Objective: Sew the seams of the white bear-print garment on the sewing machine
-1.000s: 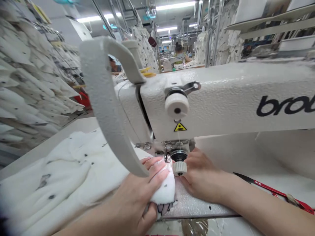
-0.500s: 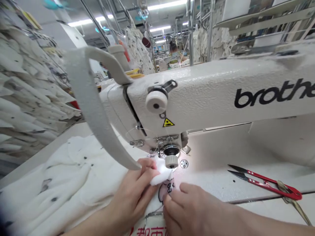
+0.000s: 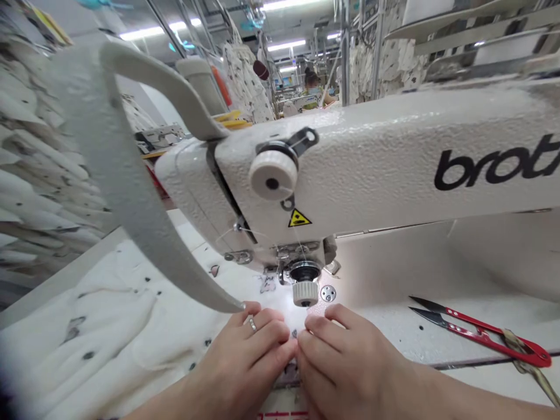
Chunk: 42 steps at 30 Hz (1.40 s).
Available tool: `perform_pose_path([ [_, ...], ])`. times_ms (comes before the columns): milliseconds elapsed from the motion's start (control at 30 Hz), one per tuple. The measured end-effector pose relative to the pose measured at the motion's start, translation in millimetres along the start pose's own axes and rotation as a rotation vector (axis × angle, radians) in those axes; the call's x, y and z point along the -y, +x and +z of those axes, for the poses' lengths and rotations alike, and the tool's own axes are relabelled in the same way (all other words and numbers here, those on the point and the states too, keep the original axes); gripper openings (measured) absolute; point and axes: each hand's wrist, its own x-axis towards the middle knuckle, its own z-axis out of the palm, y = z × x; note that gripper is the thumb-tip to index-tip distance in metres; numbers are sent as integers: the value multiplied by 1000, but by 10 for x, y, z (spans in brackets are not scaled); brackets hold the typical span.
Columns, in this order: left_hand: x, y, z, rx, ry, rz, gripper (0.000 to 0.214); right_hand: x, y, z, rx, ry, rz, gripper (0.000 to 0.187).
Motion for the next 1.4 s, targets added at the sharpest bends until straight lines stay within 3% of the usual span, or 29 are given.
perform_pose_path([
  [167, 20, -102, 12, 36, 80, 56, 21, -52, -41, 215, 8, 26, -52, 35],
  [300, 99, -154, -32, -20, 81, 110, 24, -46, -98, 425, -35, 3, -69, 35],
  [367, 120, -121, -98, 15, 56, 94, 24, -51, -78, 389, -19, 7, -42, 40],
  [433, 135, -61, -187, 132, 25, 74, 26, -64, -29, 282, 14, 23, -22, 45],
  [533, 186, 13, -276, 231, 3, 61, 30, -92, 57, 133, 149, 24, 30, 38],
  [600, 252, 32, -259, 234, 1, 79, 30, -119, 106, 107, 195, 20, 62, 34],
  [867, 557, 63, -12, 72, 44, 127, 21, -298, 137, 241, 26, -16, 43, 30],
  [1100, 594, 128, -58, 79, 114, 29, 22, -322, 83, 238, 165, -71, 121, 32],
  [1400, 565, 96, -31, 176, -24, -28, 18, -292, 56, 234, 114, -105, 20, 28],
])
